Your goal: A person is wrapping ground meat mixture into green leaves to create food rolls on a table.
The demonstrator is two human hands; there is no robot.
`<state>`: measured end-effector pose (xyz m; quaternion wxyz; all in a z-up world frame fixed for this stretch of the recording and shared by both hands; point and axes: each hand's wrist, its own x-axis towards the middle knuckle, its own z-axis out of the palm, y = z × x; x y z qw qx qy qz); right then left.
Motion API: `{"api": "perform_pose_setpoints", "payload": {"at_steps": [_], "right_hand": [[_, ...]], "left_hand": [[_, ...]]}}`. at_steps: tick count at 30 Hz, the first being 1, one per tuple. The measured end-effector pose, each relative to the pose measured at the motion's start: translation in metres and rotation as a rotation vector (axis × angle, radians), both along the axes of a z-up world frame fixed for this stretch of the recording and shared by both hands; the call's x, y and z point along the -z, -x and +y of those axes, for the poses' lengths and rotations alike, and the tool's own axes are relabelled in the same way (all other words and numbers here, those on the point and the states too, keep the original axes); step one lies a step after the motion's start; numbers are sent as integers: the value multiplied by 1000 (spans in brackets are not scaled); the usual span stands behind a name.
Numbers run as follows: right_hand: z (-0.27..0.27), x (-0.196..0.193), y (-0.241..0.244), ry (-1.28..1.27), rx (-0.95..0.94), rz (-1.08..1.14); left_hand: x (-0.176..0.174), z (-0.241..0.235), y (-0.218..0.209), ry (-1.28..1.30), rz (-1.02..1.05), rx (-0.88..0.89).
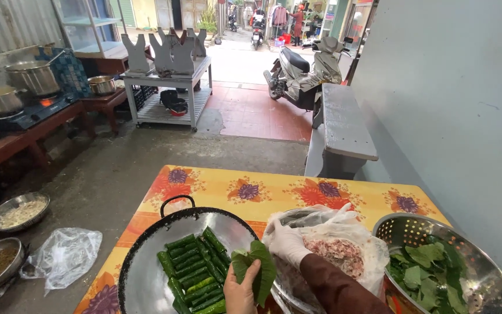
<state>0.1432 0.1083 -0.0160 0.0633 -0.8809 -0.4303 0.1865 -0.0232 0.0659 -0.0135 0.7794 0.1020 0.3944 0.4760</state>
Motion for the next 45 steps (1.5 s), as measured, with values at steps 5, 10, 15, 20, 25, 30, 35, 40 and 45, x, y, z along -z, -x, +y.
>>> {"api": "perform_pose_setpoints", "payload": {"at_steps": [5,10,15,20,25,30,35,40,45], "right_hand": [[-4,32,-5,-104,-103,-99],[-21,-32,21,-196,162,418],[-1,-14,-3,-2,-6,181],[-3,-39,9,51,35,226],[-3,-40,5,36,28,269],[5,-27,-12,23,-26,315],[-14,-53,0,-2,-73,392],[-17,-31,8,33,-273,185],[-15,-17,13,-52,-194,53]], "left_hand": [[-14,-2,6,-10,107,21],[-32,-8,5,66,114,59],[-17,-5,3,26,23,11],[-34,-10,5,51,81,26],[-25,-8,4,34,140,26],[-21,-7,10,-5,316,44],[-19,-8,8,-1,291,-2],[-20,-6,8,-54,310,38],[-69,-19,11,114,357,163]]}}
